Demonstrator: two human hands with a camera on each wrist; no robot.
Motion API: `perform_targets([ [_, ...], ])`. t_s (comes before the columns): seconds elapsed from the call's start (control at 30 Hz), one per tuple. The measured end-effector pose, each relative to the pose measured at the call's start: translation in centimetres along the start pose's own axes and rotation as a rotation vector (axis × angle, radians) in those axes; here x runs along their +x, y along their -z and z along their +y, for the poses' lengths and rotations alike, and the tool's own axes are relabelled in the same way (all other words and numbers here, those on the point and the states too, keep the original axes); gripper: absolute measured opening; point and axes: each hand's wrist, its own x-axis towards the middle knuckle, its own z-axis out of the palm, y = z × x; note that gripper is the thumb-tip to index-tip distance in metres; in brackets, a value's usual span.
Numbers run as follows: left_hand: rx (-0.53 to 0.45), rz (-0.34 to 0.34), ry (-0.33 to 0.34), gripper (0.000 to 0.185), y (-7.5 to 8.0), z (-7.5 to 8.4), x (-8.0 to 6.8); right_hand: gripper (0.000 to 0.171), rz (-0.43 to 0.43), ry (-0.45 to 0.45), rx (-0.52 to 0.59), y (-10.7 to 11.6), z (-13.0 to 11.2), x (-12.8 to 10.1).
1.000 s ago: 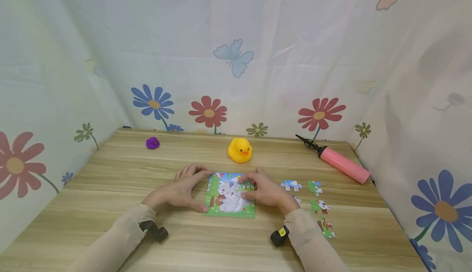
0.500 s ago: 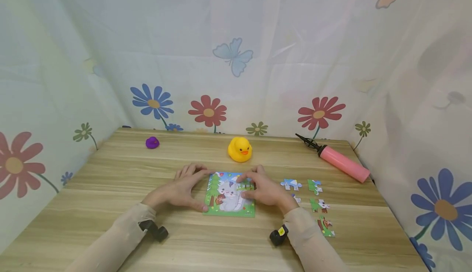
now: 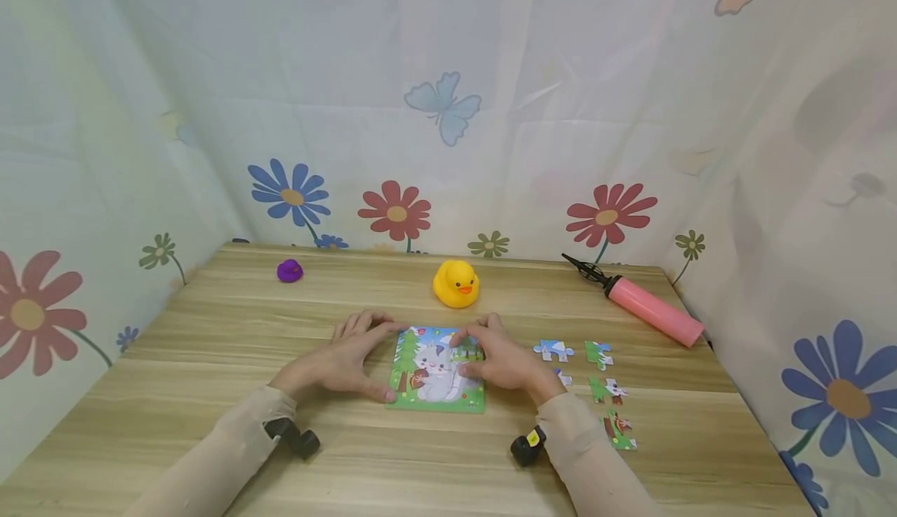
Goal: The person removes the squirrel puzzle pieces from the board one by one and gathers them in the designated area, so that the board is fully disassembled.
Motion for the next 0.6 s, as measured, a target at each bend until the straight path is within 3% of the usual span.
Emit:
perform_targets([
  [0.33,0.009,-0.002,0.008,0.119,-0.07,-0.13,-0.02,0.033,-0.002,0.002,0.008,-0.02,-0.01,0.02],
  [0.6,0.011,0.006,0.007,0.118,-0.09,-0.18,0.02,0.067,0.039,-0.024,0.013,0.03,0.06,0.08],
])
